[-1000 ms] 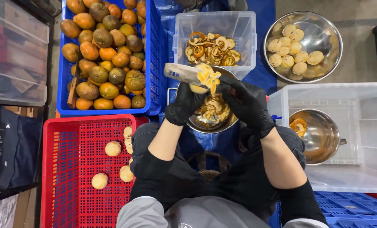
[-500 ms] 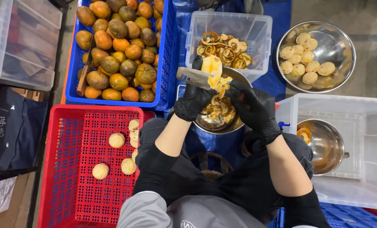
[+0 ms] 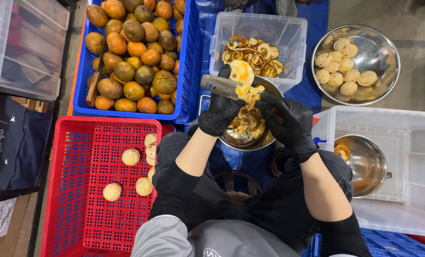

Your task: A person wearing gloves uses a handheld peeler to remove the skin from fruit, placing the peeled fruit into a metal bowl.

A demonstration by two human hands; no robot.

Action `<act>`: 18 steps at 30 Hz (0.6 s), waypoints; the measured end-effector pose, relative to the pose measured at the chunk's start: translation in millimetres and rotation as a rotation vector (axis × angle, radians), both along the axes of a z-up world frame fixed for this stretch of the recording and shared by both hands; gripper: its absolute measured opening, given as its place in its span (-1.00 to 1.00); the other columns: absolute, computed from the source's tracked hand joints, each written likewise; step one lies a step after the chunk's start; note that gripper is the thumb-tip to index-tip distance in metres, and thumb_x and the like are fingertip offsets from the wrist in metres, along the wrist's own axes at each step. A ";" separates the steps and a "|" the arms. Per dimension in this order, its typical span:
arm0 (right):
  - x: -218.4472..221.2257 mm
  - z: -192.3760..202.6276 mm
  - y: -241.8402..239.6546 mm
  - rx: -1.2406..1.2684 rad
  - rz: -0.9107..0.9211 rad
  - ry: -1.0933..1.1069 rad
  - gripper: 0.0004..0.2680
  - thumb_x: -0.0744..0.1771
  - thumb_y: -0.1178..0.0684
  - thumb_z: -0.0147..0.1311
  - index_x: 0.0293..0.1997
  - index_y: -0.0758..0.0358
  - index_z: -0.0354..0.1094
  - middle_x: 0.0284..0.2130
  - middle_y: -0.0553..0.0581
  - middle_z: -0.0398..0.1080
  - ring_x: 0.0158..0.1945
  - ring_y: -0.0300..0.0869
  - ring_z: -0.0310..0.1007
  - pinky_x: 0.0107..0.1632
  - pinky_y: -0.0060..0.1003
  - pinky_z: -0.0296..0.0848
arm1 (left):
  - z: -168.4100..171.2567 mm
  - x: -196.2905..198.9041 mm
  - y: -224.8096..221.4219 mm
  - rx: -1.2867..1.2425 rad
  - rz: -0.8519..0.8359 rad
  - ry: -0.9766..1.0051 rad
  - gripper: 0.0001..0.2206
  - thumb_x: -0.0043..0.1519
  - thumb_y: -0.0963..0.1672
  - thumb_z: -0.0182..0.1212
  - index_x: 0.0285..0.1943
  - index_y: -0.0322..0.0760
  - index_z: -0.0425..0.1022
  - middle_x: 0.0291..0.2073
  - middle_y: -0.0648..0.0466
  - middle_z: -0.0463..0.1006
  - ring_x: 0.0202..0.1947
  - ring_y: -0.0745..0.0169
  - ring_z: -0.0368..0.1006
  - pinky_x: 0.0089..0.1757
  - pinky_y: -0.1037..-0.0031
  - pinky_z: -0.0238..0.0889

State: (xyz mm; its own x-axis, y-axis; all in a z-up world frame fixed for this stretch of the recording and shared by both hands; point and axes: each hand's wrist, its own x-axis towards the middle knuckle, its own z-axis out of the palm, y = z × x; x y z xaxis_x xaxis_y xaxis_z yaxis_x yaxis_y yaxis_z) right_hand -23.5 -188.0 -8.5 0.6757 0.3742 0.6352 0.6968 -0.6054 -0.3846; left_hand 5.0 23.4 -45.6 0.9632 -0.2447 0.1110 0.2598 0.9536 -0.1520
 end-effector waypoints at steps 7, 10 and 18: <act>-3.1 22.4 18.4 -0.004 -0.051 -0.038 -0.86 0.31 -0.05 0.30 -0.11 0.04 0.54 -0.45 0.07 0.43 -0.42 0.06 0.46 -0.26 -0.12 0.49 | -36.2 10.0 -11.8 0.071 0.312 -0.069 -0.60 0.57 -0.13 -0.20 0.54 -0.46 -0.02 0.45 -0.13 0.17 0.49 0.06 0.02 0.43 0.31 -0.10; -2.9 32.5 25.9 0.024 -0.024 -0.041 -0.91 0.35 -0.03 0.24 -0.16 0.08 0.53 -0.50 0.08 0.40 -0.44 0.09 0.43 -0.30 -0.09 0.47 | -100.3 40.7 14.8 0.207 -0.007 0.108 -0.56 0.36 -0.01 0.21 0.38 -0.21 0.32 0.31 -0.20 0.31 0.30 -0.21 0.32 0.22 -0.21 0.20; -5.0 32.1 19.1 0.088 -0.003 0.026 -0.89 0.35 -0.01 0.26 -0.17 0.14 0.48 -0.48 0.18 0.41 -0.39 0.21 0.45 -0.28 0.00 0.46 | -51.8 19.4 -4.1 0.110 0.028 0.114 -0.68 0.39 -0.10 0.21 0.30 -0.26 0.41 0.23 -0.19 0.46 0.19 -0.21 0.43 0.18 -0.12 0.29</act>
State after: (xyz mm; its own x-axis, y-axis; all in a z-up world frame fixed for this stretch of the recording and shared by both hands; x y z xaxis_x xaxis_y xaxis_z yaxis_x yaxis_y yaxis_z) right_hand -28.4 -168.9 23.6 0.6933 0.3156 0.6479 0.6842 -0.5705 -0.4543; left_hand 24.4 19.3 -97.4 0.9747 -0.2222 -0.0253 0.2199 0.9727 -0.0737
